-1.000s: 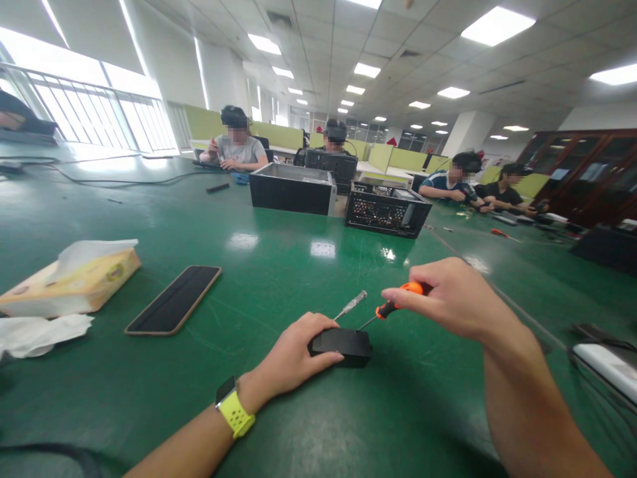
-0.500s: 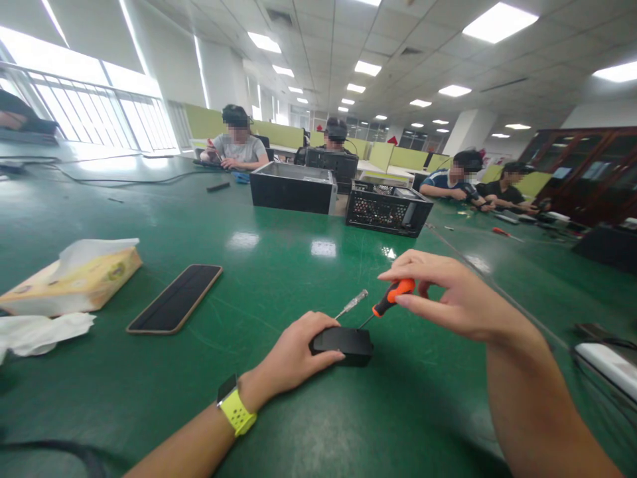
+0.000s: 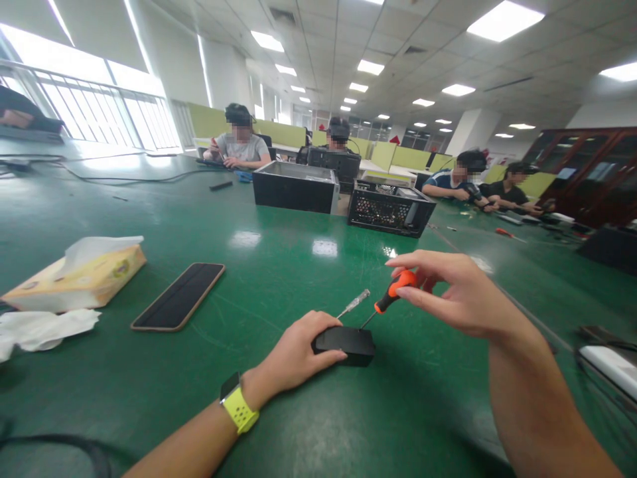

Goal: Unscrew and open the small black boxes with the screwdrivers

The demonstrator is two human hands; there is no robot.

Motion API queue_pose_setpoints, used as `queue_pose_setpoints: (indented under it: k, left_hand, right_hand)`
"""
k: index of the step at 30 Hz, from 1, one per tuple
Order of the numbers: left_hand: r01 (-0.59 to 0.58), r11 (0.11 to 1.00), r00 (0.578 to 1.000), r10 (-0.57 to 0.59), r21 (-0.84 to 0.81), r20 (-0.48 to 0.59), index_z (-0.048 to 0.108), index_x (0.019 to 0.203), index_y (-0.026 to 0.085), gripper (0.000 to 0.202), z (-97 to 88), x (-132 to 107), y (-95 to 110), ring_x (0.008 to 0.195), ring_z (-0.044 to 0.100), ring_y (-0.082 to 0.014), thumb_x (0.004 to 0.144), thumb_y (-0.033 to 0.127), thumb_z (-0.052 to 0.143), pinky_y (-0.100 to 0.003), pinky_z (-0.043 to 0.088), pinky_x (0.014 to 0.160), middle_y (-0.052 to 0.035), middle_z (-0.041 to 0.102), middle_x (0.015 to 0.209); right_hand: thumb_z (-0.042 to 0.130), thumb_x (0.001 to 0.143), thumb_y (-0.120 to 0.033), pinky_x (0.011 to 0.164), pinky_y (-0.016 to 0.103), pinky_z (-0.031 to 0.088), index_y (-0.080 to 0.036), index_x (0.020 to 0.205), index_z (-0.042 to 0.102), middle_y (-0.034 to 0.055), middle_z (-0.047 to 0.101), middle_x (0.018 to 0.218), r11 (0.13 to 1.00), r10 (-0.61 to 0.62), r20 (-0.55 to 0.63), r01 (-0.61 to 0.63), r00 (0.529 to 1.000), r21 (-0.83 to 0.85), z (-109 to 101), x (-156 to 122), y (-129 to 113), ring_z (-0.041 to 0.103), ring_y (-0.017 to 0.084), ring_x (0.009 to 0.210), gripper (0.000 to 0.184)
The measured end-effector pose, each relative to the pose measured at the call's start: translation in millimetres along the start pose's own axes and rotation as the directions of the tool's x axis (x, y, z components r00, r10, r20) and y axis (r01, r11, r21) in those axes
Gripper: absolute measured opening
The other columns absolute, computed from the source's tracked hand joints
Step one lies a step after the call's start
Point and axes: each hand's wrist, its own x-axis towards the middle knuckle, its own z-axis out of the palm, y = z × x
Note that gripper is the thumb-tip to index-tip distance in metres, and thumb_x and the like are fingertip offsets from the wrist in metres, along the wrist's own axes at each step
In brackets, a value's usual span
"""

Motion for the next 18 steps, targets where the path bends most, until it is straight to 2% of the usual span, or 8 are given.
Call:
queue_pose_setpoints:
  k: [3,5,8,12,16,18]
  left_hand:
    - [0.005,1.000,1.000,-0.005,0.003,0.000,0.060,0.111,0.022,0.032,-0.2,0.2,0.7,0.095,0.059,-0.0235,0.084,0.038,0.070,-0.036,0.046,0.085,-0.0056,0.065,0.105]
    - [0.002,1.000,1.000,-0.002,0.003,-0.002,0.060,0.111,0.022,0.032,-0.2,0.1,0.4,0.096,0.058,-0.0235,0.085,0.038,0.069,-0.036,0.046,0.085,-0.0058,0.065,0.105]
    - [0.000,1.000,1.000,0.000,0.002,0.004,0.060,0.112,0.022,0.032,0.1,-0.2,-0.4,0.096,0.058,-0.0235,0.085,0.038,0.068,-0.036,0.046,0.086,-0.0059,0.064,0.106]
    - [0.006,1.000,1.000,-0.006,-0.001,0.005,0.060,0.112,0.022,0.033,0.3,-0.8,-0.4,0.096,0.058,-0.0235,0.084,0.037,0.070,-0.036,0.046,0.086,-0.0058,0.065,0.105]
    - [0.007,1.000,1.000,-0.006,-0.004,0.002,0.060,0.111,0.022,0.032,-0.3,-1.2,0.6,0.095,0.058,-0.0234,0.084,0.036,0.070,-0.035,0.045,0.085,-0.0057,0.065,0.106]
    - [0.004,1.000,1.000,-0.004,-0.003,0.005,0.060,0.111,0.022,0.032,-0.5,-1.0,0.7,0.096,0.058,-0.0234,0.084,0.036,0.070,-0.035,0.045,0.085,-0.0056,0.065,0.105]
  right_hand:
    - [0.068,0.082,-0.041,0.052,0.024,0.041,-0.020,0.097,0.071,-0.0030,0.061,0.056,0.994,0.022,-0.072,-0.030,0.997,-0.108,1.3,-0.1,1.3,0.053,0.011,0.048,0.026]
    - [0.065,0.085,-0.038,0.053,0.024,0.042,-0.019,0.100,0.071,-0.0009,0.065,0.063,0.996,0.005,-0.050,-0.009,0.999,-0.089,2.1,0.9,1.8,0.056,0.012,0.052,0.024]
    - [0.060,0.088,-0.031,0.056,0.023,0.046,-0.019,0.107,0.068,0.0046,0.072,0.087,0.999,-0.035,0.029,0.034,0.999,0.024,1.8,1.9,2.2,0.062,0.013,0.065,0.024]
    - [0.066,0.084,-0.039,0.052,0.023,0.042,-0.019,0.093,0.071,0.0007,0.068,0.067,0.998,-0.002,-0.009,0.002,1.000,-0.059,1.4,1.7,2.9,0.056,0.011,0.053,0.022]
    - [0.061,0.088,-0.031,0.057,0.023,0.046,-0.019,0.108,0.068,0.0043,0.072,0.087,0.999,-0.032,0.014,0.033,0.999,-0.026,1.9,2.0,3.4,0.062,0.013,0.066,0.024]
    - [0.063,0.087,-0.032,0.055,0.023,0.045,-0.019,0.107,0.069,0.0028,0.071,0.080,0.999,-0.020,0.005,0.020,1.000,-0.027,2.1,2.1,3.5,0.060,0.012,0.060,0.024]
